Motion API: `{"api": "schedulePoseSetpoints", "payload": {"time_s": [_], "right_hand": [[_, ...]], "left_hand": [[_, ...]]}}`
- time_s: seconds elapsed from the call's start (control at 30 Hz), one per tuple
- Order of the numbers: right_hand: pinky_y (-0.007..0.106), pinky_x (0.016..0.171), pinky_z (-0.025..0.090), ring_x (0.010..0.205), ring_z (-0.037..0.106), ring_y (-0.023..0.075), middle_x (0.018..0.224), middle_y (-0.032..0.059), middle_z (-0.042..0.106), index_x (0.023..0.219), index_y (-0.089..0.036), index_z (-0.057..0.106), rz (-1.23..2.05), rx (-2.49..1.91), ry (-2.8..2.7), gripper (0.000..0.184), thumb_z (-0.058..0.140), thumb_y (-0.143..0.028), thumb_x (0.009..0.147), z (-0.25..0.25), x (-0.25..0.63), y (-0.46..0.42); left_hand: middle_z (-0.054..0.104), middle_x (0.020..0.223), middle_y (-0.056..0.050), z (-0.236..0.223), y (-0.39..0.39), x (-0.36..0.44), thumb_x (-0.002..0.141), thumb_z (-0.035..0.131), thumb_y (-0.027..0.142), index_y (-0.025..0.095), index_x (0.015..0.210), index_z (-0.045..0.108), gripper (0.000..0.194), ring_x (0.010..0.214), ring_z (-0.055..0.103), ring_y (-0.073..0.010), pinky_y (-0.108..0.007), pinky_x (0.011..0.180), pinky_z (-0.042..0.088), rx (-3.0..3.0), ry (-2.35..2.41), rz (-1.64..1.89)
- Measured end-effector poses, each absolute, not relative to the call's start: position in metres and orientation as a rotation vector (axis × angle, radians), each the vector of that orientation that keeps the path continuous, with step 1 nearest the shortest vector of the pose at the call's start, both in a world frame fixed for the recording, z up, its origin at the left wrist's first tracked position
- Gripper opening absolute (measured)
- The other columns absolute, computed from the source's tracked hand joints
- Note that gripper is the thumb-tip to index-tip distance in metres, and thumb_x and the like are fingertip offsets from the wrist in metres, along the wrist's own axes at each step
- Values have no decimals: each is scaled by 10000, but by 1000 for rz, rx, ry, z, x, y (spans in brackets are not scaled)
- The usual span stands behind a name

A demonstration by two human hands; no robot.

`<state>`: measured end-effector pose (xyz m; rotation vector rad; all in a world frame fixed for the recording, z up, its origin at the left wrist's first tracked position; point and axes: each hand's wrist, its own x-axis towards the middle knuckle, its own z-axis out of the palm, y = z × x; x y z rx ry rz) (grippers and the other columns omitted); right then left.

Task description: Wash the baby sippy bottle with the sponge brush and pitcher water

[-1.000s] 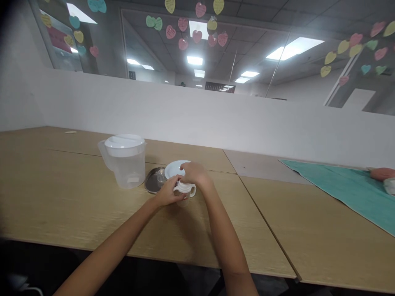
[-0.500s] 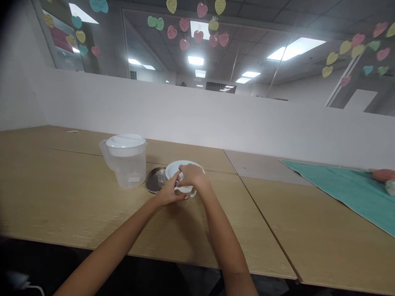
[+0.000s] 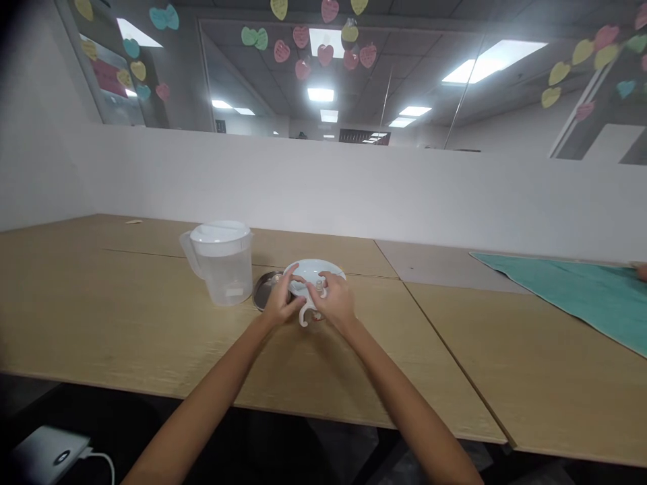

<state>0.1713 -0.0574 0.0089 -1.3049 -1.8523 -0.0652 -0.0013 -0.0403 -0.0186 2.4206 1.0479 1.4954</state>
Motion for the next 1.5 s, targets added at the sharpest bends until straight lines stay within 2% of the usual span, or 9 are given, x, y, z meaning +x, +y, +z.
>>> {"api": "schedulePoseSetpoints", "payload": {"time_s": [0.13,0.3,0.5,0.67,0.77,0.93,1.03,1.17,1.5], "right_hand": [[313,801,446,875,566,181,931,80,595,1090,-152,511,181,-905,-1601,373,430,-434,859,-24,177,-46],[331,833,447,924,543,182,1001,77,564,1156,-183,458,222,-832,-1576,373,497,-362,831,-48,177,-45],[327,799,453,904,545,190,993,78,575,1131,-170,471,101,-927,-1580,391,533,-373,803,-56,172,-47],[313,782,460,883,556,183,986,72,582,1111,-170,483,112,-952,-1594,388,542,-391,798,-58,170,-45],[313,788,459,893,557,183,989,71,583,1105,-173,488,108,-950,-1599,386,550,-395,795,-58,170,-45],[317,788,458,888,561,187,990,72,587,1090,-169,494,130,-965,-1616,393,561,-412,788,-57,169,-44],[310,755,466,844,571,182,971,66,597,1090,-172,499,124,-1006,-1609,429,584,-440,765,-56,168,-43],[286,690,474,762,574,165,925,57,600,1087,-169,499,106,-1023,-1586,489,630,-460,716,-54,165,-43],[240,542,455,594,561,124,930,71,614,1250,-130,378,217,-1084,-1564,625,577,-449,751,-50,161,-51]], "left_hand": [[600,1027,-75,-28,-19,-22,843,413,230,165,1236,435,399,1018,519,-211,-369,929,382,2101,1532,1868],[515,1244,-109,-41,-2,-38,738,454,122,145,1194,492,458,1160,444,-256,-404,993,348,2234,1932,1388],[400,1342,-132,-48,-3,-36,733,546,193,166,1162,483,435,1221,391,-280,-405,997,332,2334,2038,1070],[517,1109,-113,-44,-6,-35,755,548,220,166,1019,486,277,977,553,-232,-342,821,439,2226,2023,1093],[533,950,-89,-36,-9,-34,744,559,228,163,932,481,214,918,551,-238,-360,795,446,2159,2054,1345],[465,1100,-129,-16,-24,-23,774,563,248,158,985,432,264,1066,476,-241,-398,893,424,2058,1685,2127],[419,1176,-141,-11,-37,-5,794,565,245,162,1043,400,310,1130,447,-224,-384,910,432,2033,1275,2317],[427,1189,-137,-14,-50,22,815,557,245,176,1087,396,324,1113,476,-209,-368,879,468,2113,915,2185],[386,1311,-117,-23,-59,30,887,425,218,220,1268,416,381,1196,426,-213,-379,978,405,2447,922,1714]]}}
